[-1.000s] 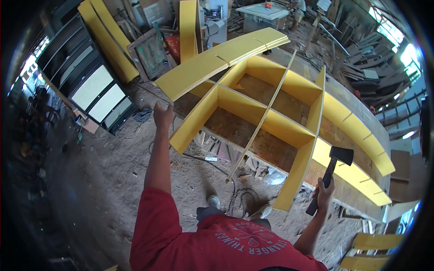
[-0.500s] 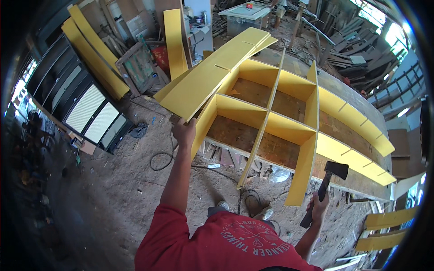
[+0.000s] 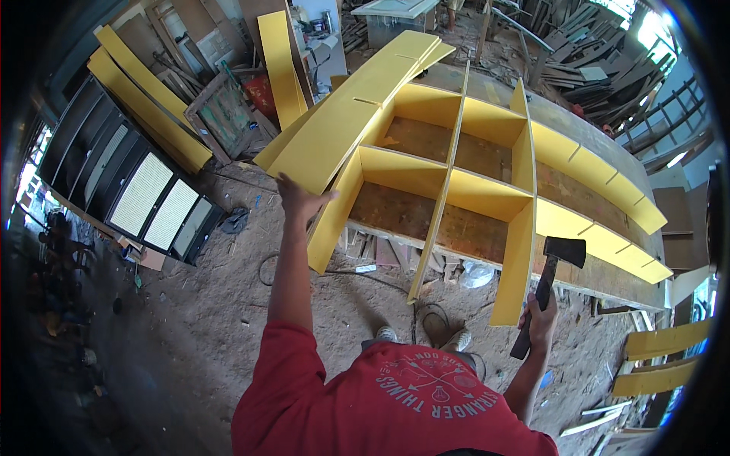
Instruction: The person assembles a yellow wooden shelving unit by using a hatchet to hammer wooden planks into place and aligning the slots.
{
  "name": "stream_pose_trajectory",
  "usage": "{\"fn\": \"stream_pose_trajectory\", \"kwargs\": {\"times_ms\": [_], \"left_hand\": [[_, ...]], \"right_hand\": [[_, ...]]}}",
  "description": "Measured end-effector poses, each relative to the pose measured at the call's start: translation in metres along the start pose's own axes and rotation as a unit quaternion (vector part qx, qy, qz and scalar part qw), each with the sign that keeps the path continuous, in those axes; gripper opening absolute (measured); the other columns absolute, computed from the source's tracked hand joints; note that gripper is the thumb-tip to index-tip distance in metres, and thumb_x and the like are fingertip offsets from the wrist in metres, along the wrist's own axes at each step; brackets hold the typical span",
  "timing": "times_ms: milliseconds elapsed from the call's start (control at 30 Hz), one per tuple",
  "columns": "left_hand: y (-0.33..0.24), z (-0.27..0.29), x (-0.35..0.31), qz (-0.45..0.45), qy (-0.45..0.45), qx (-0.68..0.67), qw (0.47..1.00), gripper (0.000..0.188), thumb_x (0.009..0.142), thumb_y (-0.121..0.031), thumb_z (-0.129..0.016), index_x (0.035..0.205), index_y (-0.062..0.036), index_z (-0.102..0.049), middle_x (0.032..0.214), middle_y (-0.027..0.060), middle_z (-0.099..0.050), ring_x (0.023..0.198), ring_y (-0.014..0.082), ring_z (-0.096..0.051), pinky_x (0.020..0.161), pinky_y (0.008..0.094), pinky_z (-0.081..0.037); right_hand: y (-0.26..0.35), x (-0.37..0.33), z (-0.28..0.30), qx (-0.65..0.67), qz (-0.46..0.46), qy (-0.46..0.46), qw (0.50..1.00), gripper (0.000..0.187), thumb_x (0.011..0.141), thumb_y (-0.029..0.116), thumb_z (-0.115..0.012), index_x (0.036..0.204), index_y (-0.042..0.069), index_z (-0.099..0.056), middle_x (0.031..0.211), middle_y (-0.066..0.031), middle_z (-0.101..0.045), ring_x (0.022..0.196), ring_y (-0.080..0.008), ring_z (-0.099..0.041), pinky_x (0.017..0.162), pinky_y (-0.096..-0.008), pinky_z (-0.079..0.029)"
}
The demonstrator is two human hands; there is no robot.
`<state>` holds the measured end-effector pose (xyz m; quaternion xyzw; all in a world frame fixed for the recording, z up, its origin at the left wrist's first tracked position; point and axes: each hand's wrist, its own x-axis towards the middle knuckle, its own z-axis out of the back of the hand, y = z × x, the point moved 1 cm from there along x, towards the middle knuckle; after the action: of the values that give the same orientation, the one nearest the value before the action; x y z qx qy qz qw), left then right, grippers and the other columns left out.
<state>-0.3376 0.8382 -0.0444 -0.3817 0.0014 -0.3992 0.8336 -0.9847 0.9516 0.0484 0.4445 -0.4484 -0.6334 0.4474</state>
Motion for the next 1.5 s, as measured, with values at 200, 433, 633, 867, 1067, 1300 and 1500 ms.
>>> {"fn": "stream_pose_trajectory", "kwargs": {"times_ms": [200,433,633,867,1067,1300,1500], "left_hand": [[0.003,0.008,-0.01,-0.047,0.023,-0.034,0.998,0.145,0.073,-0.044,-0.097,0.169,0.0091,-0.003,0.171,0.0454,-0.006,0.164,0.0547,-0.009,0.134,0.0542,-0.021],[0.019,0.006,-0.015,-0.082,-0.023,0.05,0.995,0.112,0.086,-0.039,-0.089,0.167,0.0041,-0.026,0.168,0.046,-0.02,0.157,0.0555,-0.03,0.125,0.05,-0.04],[0.024,0.015,-0.01,-0.16,-0.034,0.005,0.987,0.064,0.093,-0.026,-0.083,0.143,0.0076,-0.061,0.146,0.0323,-0.062,0.137,0.0445,-0.061,0.113,0.0479,-0.051],[-0.021,-0.009,-0.021,0.037,-0.007,-0.184,0.982,0.036,0.098,-0.019,-0.079,0.118,0.0092,-0.07,0.12,0.0223,-0.075,0.1,0.0304,-0.075,0.09,0.0406,-0.061],[-0.018,-0.069,-0.006,0.242,0.124,-0.34,0.9,0.045,0.101,-0.024,-0.081,0.121,0.0123,-0.064,0.107,0.0125,-0.071,0.08,0.018,-0.07,0.067,0.0343,-0.062],[-0.026,-0.066,-0.011,0.274,-0.003,-0.587,0.762,0.046,0.1,-0.016,-0.08,0.135,0.0071,-0.061,0.137,0.0181,-0.066,0.118,0.0306,-0.071,0.096,0.0401,-0.066],[-0.215,-0.036,-0.106,0.306,0.223,-0.654,0.655,0.051,0.102,-0.028,-0.075,0.144,-0.004,-0.059,0.134,0.0128,-0.064,0.126,0.0266,-0.063,0.109,0.0421,-0.059]], "right_hand": [[-0.007,-0.015,0.001,-0.004,-0.019,-0.012,1.0,0.022,0.105,0.011,-0.067,0.121,0.001,-0.057,0.068,-0.0021,-0.056,0.045,-0.0117,-0.054,0.041,-0.0293,-0.045],[-0.013,-0.019,0.004,0.01,-0.043,-0.026,0.999,0.021,0.105,0.01,-0.068,0.119,0.001,-0.055,0.067,-0.0029,-0.057,0.045,-0.0124,-0.056,0.04,-0.0303,-0.045],[-0.006,-0.012,-0.006,-0.005,-0.033,-0.014,0.999,0.026,0.105,0.012,-0.068,0.125,0.0,-0.056,0.068,-0.003,-0.057,0.046,-0.0128,-0.056,0.04,-0.0306,-0.046],[0.006,-0.018,-0.021,0.019,-0.019,-0.008,1.0,0.023,0.104,0.012,-0.069,0.121,0.001,-0.059,0.068,-0.0028,-0.058,0.047,-0.0128,-0.056,0.042,-0.0302,-0.048],[0.005,-0.032,-0.003,-0.001,-0.052,-0.012,0.999,0.033,0.101,0.012,-0.071,0.13,0.0,-0.059,0.07,-0.0025,-0.059,0.05,-0.013,-0.057,0.046,-0.0311,-0.05],[-0.007,-0.033,0.043,0.011,-0.053,0.013,0.998,0.042,0.101,0.013,-0.073,0.137,-0.001,-0.057,0.072,-0.0034,-0.061,0.052,-0.013,-0.059,0.047,-0.0324,-0.051],[-0.024,0.014,0.101,0.022,-0.06,0.046,0.997,0.037,0.101,0.014,-0.073,0.131,-0.001,-0.057,0.072,-0.0037,-0.06,0.052,-0.0134,-0.06,0.047,-0.0322,-0.052]]}}
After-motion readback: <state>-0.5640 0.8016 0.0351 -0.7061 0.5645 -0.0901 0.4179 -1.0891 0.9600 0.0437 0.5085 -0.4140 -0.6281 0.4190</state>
